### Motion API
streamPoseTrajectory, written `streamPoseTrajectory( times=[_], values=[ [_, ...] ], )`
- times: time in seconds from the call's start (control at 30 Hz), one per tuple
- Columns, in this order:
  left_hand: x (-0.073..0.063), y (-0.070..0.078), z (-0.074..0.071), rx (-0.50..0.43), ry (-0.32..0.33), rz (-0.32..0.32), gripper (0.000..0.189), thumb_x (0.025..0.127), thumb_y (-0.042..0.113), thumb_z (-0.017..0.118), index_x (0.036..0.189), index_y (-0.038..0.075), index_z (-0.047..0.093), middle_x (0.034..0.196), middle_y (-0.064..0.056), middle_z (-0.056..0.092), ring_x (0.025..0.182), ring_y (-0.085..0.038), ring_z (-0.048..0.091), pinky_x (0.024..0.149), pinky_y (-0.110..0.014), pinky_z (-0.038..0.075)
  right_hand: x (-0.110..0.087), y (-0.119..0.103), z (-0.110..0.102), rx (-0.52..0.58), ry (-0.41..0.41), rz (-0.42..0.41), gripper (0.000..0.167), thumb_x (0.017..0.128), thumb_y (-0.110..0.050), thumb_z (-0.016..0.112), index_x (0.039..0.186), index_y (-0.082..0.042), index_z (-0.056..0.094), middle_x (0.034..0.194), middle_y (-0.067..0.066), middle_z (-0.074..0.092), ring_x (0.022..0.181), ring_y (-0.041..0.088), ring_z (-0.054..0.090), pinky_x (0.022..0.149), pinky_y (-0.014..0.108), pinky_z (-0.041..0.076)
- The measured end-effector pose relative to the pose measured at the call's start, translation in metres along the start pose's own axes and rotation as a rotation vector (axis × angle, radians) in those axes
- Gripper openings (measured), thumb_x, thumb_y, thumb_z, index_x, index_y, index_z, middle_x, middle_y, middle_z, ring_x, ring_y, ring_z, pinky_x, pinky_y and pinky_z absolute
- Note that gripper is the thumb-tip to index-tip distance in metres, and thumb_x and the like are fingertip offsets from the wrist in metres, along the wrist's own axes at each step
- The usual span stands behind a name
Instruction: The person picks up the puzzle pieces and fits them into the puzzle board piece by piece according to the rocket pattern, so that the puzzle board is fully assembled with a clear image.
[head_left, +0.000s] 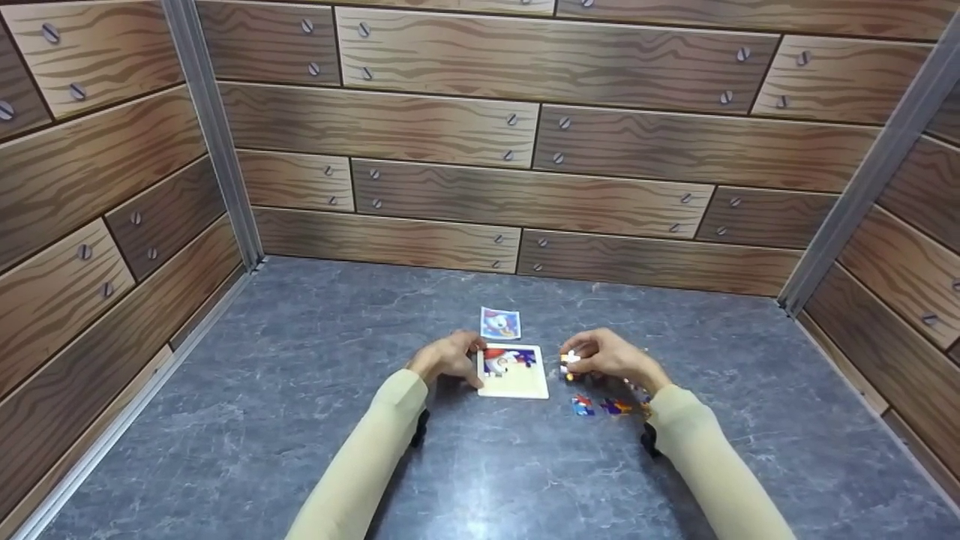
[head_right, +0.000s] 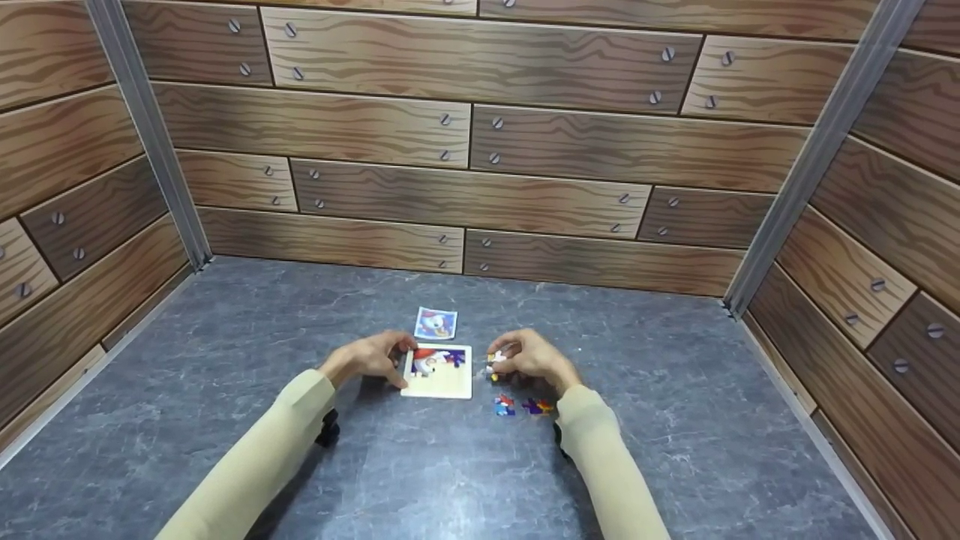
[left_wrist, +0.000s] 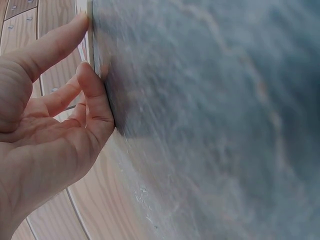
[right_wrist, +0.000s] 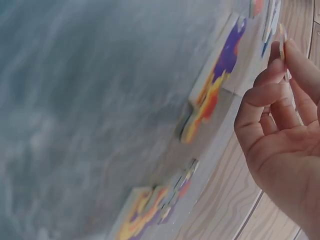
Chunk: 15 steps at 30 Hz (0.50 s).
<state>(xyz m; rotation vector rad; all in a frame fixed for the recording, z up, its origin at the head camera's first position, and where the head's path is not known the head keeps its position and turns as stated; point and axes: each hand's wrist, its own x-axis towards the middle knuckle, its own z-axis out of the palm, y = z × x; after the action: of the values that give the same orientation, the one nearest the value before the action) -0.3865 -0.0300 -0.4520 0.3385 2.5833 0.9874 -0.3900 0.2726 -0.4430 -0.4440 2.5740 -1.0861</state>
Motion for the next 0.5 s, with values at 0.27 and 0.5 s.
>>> streamPoseTrajectory(
  times=[0.27,0.5],
  values=[
    [-0.002,-0.001,0.001,0.006,0.018,0.021,0.064,0.073,0.007,0.085,0.130,0.008,0.056,0.133,-0.012,0.052,0.125,-0.026,0.047,0.110,-0.041,0.037,0.003,-0.005,0.005,0.136,-0.017,-0.024,0.034,0.087,-0.003,0.070,0.120,0.002,0.063,0.078,-0.001,0.061,0.064,0.010,0.051,0.057,0.025,0.045],
    [-0.002,-0.001,0.002,0.026,0.025,0.026,0.063,0.073,0.008,0.085,0.130,0.007,0.057,0.131,-0.012,0.052,0.123,-0.026,0.047,0.110,-0.041,0.038,0.007,-0.013,0.013,0.250,0.020,0.083,0.032,0.088,-0.004,0.068,0.120,-0.001,0.063,0.083,-0.001,0.060,0.071,0.012,0.056,0.059,0.027,0.047]
  ],
)
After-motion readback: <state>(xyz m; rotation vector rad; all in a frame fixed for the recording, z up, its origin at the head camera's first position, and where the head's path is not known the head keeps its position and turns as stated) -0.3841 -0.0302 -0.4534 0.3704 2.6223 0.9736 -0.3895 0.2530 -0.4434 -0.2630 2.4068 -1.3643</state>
